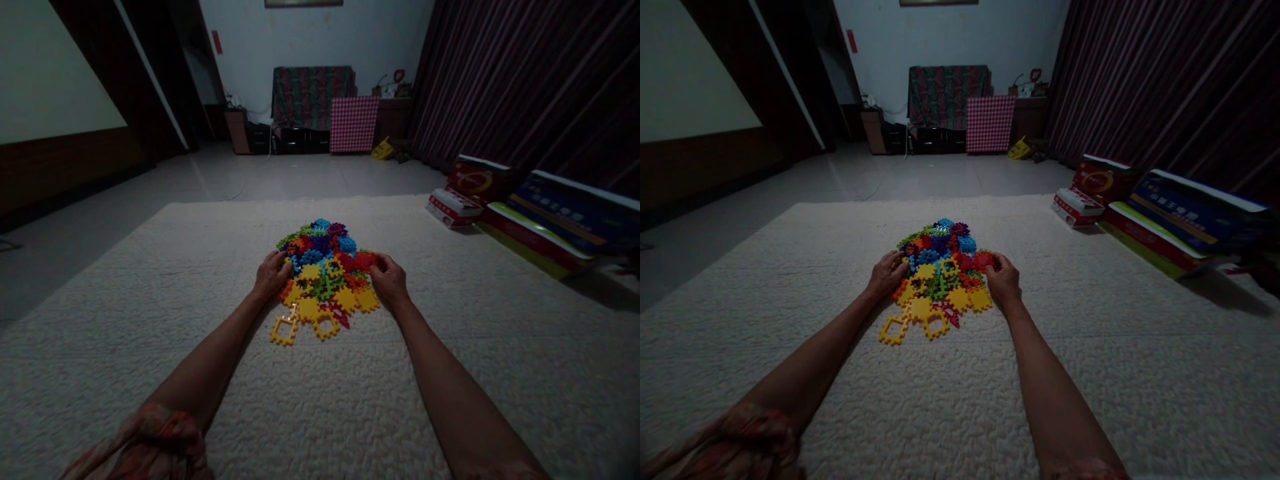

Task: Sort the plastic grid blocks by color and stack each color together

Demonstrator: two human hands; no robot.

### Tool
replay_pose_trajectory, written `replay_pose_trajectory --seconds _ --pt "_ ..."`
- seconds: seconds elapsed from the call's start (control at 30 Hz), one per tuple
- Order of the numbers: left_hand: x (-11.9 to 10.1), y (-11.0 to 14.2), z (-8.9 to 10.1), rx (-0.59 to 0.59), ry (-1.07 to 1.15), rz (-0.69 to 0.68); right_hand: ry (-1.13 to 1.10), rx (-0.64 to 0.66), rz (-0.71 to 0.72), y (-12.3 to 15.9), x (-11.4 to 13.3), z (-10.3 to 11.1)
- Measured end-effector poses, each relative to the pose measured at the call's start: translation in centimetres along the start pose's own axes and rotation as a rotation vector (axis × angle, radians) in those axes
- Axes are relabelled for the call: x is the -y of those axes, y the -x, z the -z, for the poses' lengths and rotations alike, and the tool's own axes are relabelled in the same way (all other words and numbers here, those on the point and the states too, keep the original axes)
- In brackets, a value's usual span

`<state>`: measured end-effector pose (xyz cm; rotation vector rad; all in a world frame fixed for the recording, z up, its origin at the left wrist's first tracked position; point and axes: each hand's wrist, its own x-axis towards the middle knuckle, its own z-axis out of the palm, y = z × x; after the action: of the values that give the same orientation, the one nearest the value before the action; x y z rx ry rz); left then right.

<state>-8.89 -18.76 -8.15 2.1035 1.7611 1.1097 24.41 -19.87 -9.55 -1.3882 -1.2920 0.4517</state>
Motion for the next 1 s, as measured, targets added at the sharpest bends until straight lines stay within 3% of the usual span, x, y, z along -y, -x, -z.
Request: replay_pose_trajectory --seconds 0.23,0.37,0.57,0.83,1.0 --pt "-1.0 -0.3 -1.4 -0.107 0.022 0.105 -0.176 -0.009 -0.077 0.7 1.9 0.5" --pt "-2.4 -0.4 -2.5 -0.179 0.066 0.171 -0.348 -0.023 -0.173 1.2 2.6 0.8" --pt "-5.0 -1.3 -4.2 -0.237 0.164 0.216 -0.422 0.011 -0.273 1.3 2.5 1.3" --pt "-3.6 -0.9 -1.8 -0.198 0.514 0.426 -0.428 -0.023 -0.287 1.2 1.3 1.0" --pt "-3.3 -0.8 -1.9 -0.207 0.530 0.413 -0.423 -0.049 -0.313 0.8 2.2 1.3"
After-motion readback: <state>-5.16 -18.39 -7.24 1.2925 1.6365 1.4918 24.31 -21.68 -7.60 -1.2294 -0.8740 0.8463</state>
